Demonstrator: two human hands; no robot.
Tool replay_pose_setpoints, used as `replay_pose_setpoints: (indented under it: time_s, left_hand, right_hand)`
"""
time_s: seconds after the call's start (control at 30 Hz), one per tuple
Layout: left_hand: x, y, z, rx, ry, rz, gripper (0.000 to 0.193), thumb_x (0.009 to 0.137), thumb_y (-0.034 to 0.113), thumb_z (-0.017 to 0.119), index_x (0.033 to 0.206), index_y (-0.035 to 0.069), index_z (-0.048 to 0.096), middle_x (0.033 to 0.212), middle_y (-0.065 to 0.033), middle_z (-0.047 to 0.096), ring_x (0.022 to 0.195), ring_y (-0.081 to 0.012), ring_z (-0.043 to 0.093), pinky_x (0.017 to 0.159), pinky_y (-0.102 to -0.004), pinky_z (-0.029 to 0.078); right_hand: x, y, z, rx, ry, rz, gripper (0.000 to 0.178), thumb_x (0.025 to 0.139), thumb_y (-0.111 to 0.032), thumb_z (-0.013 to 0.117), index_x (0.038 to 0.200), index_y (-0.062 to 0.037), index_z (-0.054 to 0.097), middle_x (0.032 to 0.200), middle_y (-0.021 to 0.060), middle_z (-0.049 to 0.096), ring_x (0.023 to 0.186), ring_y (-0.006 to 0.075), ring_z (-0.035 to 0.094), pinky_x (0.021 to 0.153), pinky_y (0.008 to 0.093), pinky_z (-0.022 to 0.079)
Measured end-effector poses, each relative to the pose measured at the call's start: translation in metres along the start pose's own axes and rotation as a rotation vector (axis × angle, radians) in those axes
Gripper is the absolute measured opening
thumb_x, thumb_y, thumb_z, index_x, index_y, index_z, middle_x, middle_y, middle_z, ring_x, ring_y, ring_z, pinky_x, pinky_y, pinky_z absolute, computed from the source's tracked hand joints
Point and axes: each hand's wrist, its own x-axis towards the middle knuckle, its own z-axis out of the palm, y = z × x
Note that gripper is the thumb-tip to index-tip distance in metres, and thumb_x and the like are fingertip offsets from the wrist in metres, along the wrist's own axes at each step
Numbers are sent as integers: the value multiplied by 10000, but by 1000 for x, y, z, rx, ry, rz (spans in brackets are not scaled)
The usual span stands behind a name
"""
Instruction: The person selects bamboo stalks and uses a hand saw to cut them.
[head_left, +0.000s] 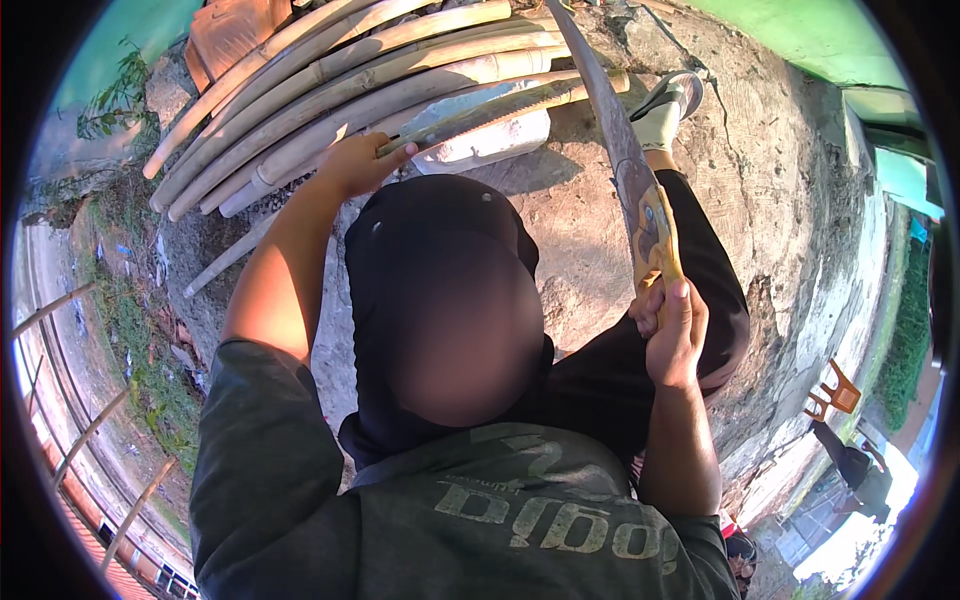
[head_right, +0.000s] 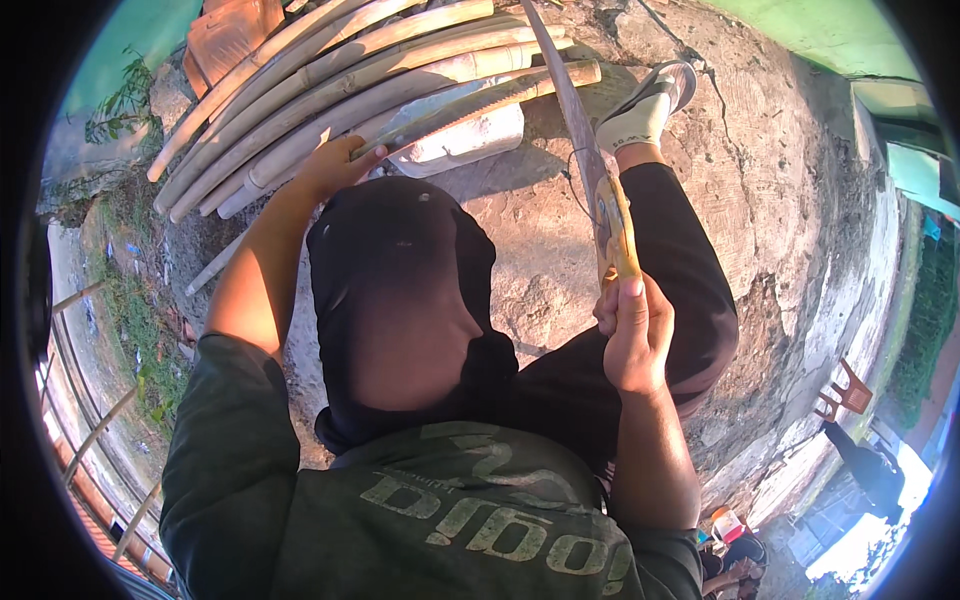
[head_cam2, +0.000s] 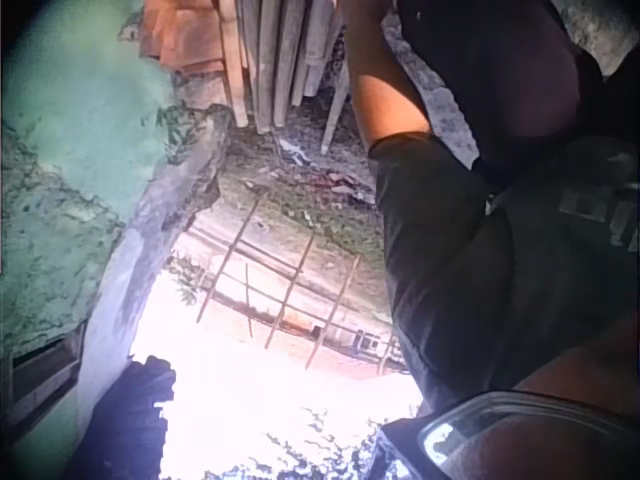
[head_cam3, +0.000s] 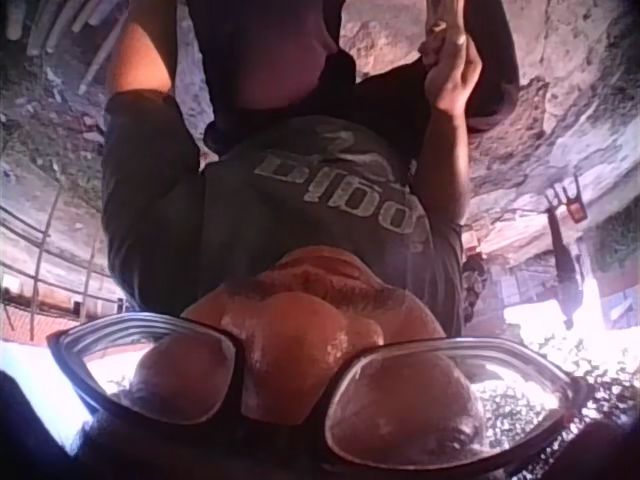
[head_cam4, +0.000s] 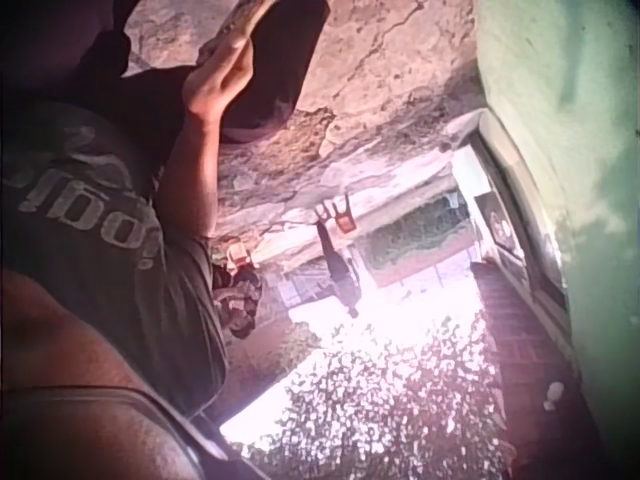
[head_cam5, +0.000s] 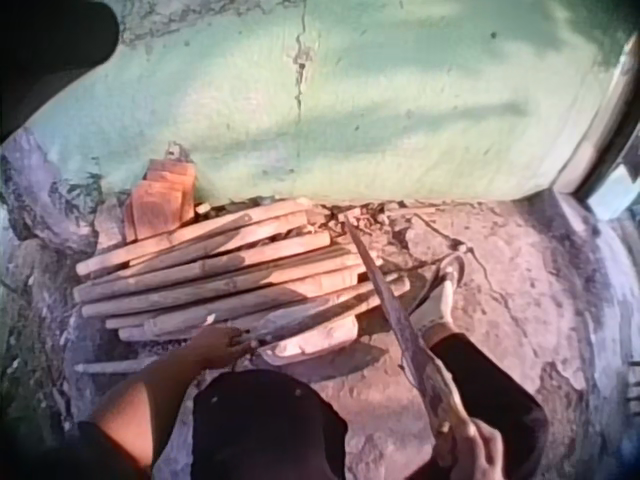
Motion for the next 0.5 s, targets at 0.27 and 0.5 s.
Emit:
replay_pose_setpoints:
  time_s: [0.27,0.5]
  left_hand:
    - [-6,-6,-9,235,59,-35,771,836,805,474,972,77,688,836,-143,702,888,-331,689,782,-452,521]
    - [-7,-17,0,273,162,-26,769,812,814,495,995,91,683,861,-147,705,899,-347,686,809,-473,529]
  right_hand:
    - [-7,6,-3,59,1,53,466,1062,-423,395,771,-66,466,638,-6,431,568,68,376,530,231,309]
    - [-10,9,-1,85,-32,29,485,1049,-461,412,784,-59,471,630,-5,426,570,73,376,533,233,310]
